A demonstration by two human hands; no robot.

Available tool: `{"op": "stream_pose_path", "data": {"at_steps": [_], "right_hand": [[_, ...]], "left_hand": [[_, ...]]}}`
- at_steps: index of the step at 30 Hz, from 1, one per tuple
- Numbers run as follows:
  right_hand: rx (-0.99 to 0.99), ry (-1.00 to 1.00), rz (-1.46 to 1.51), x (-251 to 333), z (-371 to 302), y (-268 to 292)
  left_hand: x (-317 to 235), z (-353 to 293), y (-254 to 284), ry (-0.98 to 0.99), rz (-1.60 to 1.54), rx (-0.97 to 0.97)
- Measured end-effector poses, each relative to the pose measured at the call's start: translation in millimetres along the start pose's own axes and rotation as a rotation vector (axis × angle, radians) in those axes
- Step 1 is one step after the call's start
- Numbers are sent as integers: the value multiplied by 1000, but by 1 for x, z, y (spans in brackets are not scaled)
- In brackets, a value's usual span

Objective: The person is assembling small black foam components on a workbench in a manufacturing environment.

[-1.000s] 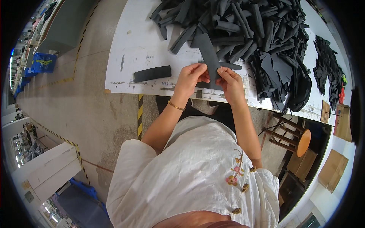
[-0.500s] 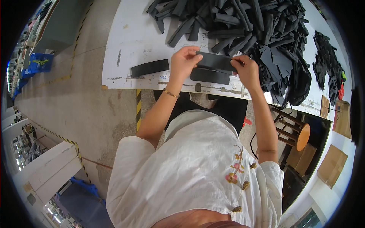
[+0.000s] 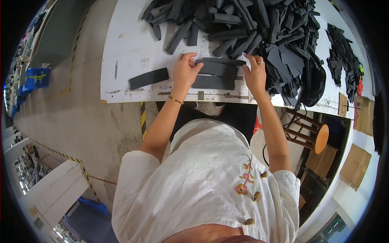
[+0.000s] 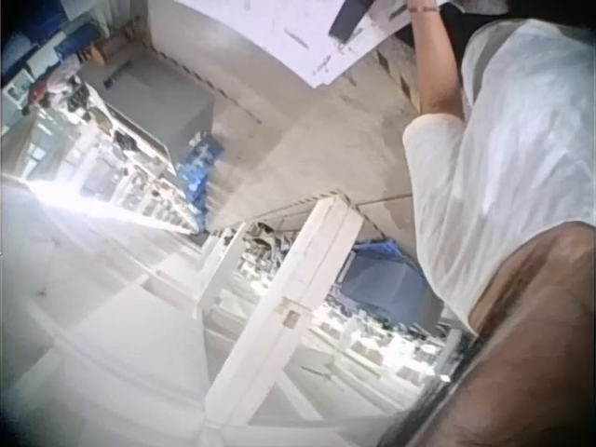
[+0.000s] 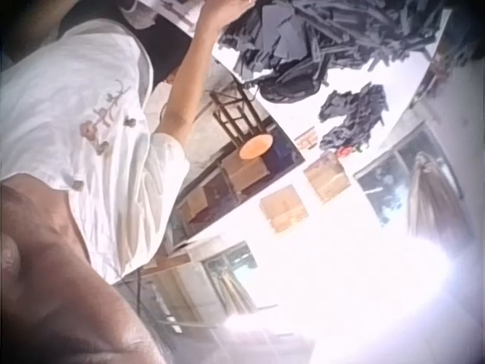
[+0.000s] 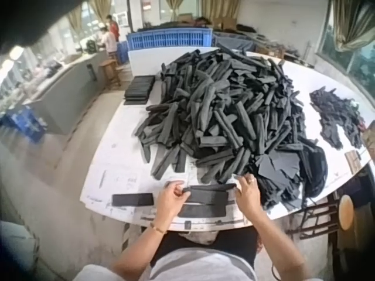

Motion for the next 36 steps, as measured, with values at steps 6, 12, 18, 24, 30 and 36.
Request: {"op": "stream_pose_path", "data": {"at_steps": [6,12,18,24,30,36], "right_hand": [[-50,-19,330,3,9,19],[-75,360,232,45,-11,42],[-3,408,80,21,-13,57],[198,69,-540,-94,13,80],[269,316,-627,-93,16,73],[108,228,-365,-75,25,97]], "left_hand": [[-37,-9,-5,303,-447,362],[-77,-22,-44,473,-1129,489],[-60,-11,-42,420,-1241,355],[-65,-3,-31,410,-1148,380],[-66,-1,-28,445,-1131,359],[-52,2,-23,582,-1121,264]]}}
Point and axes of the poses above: each hand's wrist, its own z-axis towards the middle knuckle, its own y-axis out of the back of the hand, x = y × z, the point moved 3 cm from there along z, towards the middle knuckle, and after that the axes turned 12 degrees about z, right-handed, at the moved point
